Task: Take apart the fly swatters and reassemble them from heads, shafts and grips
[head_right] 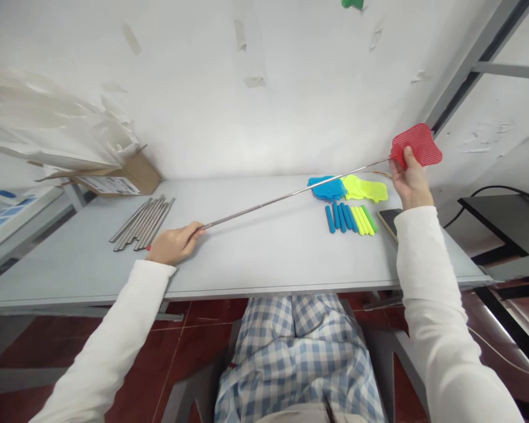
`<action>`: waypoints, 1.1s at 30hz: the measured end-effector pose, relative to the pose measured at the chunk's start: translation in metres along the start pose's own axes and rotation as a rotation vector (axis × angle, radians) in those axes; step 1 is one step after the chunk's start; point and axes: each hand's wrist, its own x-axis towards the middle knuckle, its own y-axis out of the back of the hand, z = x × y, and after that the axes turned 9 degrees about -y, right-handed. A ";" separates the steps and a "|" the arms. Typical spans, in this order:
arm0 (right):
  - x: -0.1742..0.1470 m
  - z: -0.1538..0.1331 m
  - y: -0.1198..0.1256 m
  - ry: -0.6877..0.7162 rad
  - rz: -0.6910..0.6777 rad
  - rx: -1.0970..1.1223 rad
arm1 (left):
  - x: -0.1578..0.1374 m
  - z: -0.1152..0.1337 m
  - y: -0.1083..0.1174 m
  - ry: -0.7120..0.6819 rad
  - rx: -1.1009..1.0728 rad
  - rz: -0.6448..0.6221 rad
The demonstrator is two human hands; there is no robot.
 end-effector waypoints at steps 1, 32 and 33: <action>-0.001 0.002 -0.002 0.012 0.003 0.005 | 0.002 0.004 0.000 0.018 0.006 0.006; -0.200 0.124 -0.119 -0.365 -0.829 -0.350 | 0.060 0.127 0.019 0.194 -0.792 0.183; -0.196 0.125 -0.112 -0.404 -0.859 -0.405 | 0.054 0.121 0.019 0.208 -0.805 0.177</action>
